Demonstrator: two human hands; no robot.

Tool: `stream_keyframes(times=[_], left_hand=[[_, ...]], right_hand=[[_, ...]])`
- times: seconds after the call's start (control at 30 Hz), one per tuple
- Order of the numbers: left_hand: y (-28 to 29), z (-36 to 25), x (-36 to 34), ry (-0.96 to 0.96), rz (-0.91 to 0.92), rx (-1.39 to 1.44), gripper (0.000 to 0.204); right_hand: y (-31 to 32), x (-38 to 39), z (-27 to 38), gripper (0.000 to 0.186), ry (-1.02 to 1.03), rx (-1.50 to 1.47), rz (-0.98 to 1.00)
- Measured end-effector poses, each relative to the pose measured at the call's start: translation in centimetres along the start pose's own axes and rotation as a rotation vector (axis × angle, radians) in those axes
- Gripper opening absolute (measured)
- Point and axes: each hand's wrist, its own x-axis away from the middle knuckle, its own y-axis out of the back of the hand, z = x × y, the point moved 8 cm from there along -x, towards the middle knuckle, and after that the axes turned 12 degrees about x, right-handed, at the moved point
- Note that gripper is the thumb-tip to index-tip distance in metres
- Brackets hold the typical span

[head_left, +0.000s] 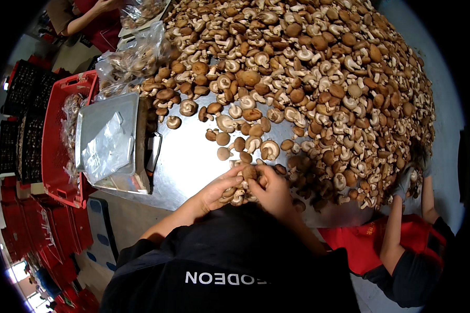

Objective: The person sorts a large pile of mushrooms on a metal table, picking them up by hand and placing them into plastic bags. The person repeatedly scoops mushrooms from the pile, transfers them into bags, and places the filled bags into red crates.

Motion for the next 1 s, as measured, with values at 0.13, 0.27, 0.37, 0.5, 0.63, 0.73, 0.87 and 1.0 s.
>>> stream_keyframes(times=[0.13, 0.27, 0.37, 0.5, 0.63, 0.73, 0.87, 1.0], left_hand=[[1.1, 2.3, -0.1, 0.211, -0.032, -0.164, 0.057], [2.3, 3.0, 0.1, 0.300, -0.093, -0.024, 0.054], [1.8, 2.0, 0.4, 0.239, 0.014, 0.027, 0.051], [0.5, 1.3, 0.7, 0.189, 0.073, 0.108, 0.050], [1.6, 0.6, 0.8, 0.174, 0.257, 0.368, 0.052], [2.0, -2.6, 1.2, -0.002, 0.298, 0.448, 0.052], [1.1, -3.8, 2.1, -0.053, 0.389, 0.468, 0.061], [0.1, 1.0, 1.6, 0.224, 0.402, 0.394, 0.051]], right_hand=[[1.3, 2.0, 1.3, 0.032, 0.302, 0.157, -0.208], [1.0, 1.6, 2.5, 0.028, 0.393, 0.153, -0.139], [-0.5, -3.6, -1.3, 0.028, 0.018, 0.051, 0.266], [5.2, -11.9, 0.5, 0.033, 0.222, 0.365, -0.449], [2.8, -14.8, 1.2, 0.031, 0.324, 0.666, -0.500], [3.4, -11.8, 2.5, 0.028, 0.354, 0.494, -0.441], [1.0, -3.8, -0.3, 0.019, -0.092, -0.040, 0.231], [-3.0, 2.8, -3.1, 0.015, 0.176, -0.340, 0.252]])
